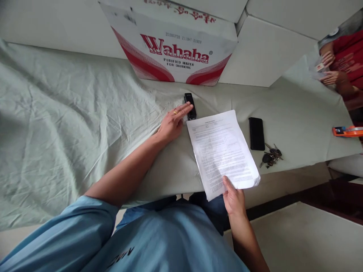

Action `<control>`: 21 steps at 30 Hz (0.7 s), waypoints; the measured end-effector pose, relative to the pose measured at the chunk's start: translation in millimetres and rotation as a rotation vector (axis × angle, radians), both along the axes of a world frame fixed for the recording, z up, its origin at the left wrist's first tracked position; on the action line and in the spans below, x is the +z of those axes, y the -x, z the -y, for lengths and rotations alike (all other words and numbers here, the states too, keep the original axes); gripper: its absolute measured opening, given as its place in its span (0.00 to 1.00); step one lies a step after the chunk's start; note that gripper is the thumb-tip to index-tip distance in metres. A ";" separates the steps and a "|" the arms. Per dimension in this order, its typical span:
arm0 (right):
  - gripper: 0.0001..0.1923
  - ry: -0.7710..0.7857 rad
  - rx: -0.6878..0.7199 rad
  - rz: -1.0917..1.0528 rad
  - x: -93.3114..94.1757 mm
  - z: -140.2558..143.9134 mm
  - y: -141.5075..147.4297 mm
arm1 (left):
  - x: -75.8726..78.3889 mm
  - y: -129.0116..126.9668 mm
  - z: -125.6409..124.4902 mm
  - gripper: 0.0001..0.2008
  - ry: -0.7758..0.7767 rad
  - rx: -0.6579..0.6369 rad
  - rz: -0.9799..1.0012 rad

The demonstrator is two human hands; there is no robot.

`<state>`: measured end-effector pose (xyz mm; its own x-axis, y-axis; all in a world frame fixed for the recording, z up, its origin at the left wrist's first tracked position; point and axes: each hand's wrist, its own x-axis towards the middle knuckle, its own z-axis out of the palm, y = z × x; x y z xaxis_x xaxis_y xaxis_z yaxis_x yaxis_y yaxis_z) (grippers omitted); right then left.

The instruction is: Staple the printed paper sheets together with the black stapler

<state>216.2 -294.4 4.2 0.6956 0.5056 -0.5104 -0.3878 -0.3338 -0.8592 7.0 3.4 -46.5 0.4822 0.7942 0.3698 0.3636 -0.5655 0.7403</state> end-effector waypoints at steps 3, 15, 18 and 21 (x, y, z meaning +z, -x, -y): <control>0.41 -0.025 -0.020 0.018 -5.0 18.8 -1.9 | 2.2 3.2 -5.6 0.22 0.109 0.147 0.166; 0.49 -0.156 0.133 0.031 -14.8 -40.9 49.0 | 25.8 7.1 9.2 0.28 0.794 -0.158 0.536; 0.42 -0.139 0.139 0.006 -13.1 -34.2 40.9 | 25.4 6.8 7.4 0.26 0.845 -0.089 0.625; 0.31 -0.185 0.053 0.080 -6.1 -28.9 5.5 | 28.9 7.7 6.3 0.24 0.900 -0.016 0.721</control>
<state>210.7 -265.5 -2.0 0.7001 0.6226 -0.3495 -0.3015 -0.1860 -0.9352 -0.7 -2.9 -17.6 0.4014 0.9061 -0.1334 -0.3107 0.2717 0.9108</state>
